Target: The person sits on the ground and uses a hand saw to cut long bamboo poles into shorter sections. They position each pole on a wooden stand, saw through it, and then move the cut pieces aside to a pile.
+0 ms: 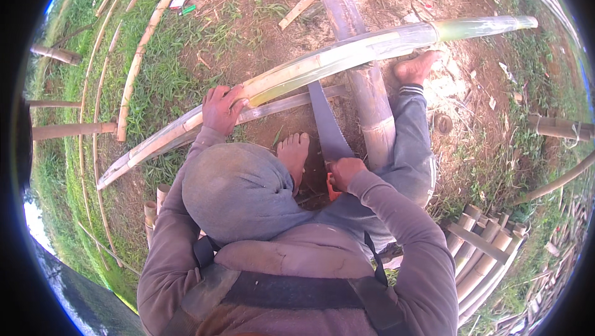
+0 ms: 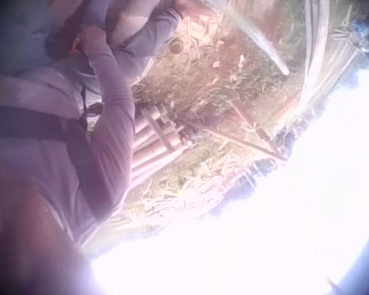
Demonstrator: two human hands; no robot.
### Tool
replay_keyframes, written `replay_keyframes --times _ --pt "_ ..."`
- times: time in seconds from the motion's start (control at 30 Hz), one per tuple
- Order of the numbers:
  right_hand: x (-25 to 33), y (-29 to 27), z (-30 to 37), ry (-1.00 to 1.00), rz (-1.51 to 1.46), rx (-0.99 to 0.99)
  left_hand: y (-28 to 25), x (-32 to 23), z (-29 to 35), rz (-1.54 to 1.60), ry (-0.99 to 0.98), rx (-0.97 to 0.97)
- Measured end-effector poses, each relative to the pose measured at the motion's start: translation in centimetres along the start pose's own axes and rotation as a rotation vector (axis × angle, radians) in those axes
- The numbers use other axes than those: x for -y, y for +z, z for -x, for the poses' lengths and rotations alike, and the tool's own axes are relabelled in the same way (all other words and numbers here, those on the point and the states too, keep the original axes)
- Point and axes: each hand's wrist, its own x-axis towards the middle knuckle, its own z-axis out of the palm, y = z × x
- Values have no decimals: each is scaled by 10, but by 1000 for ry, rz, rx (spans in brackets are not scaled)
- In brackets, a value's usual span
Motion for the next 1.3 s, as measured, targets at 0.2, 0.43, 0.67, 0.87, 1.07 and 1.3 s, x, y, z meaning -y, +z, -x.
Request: replay_keyframes --times 0.2,0.43,0.67,0.87,1.07,1.3 --pt "30 51 -34 134 169 326 9 2 4 -62 -13 -14" --pt "28 79 -27 245 -55 161 8 2 1 -185 25 17" --pt "20 102 -36 188 60 185 13 2 -2 -163 9 11" --pt "23 83 -26 188 187 246 8 -2 2 -174 -35 24" --pt "12 103 -12 118 110 89 13 -8 -3 -168 -7 28" --pt "42 14 122 -101 -71 -487 6 -7 0 -168 -30 49"
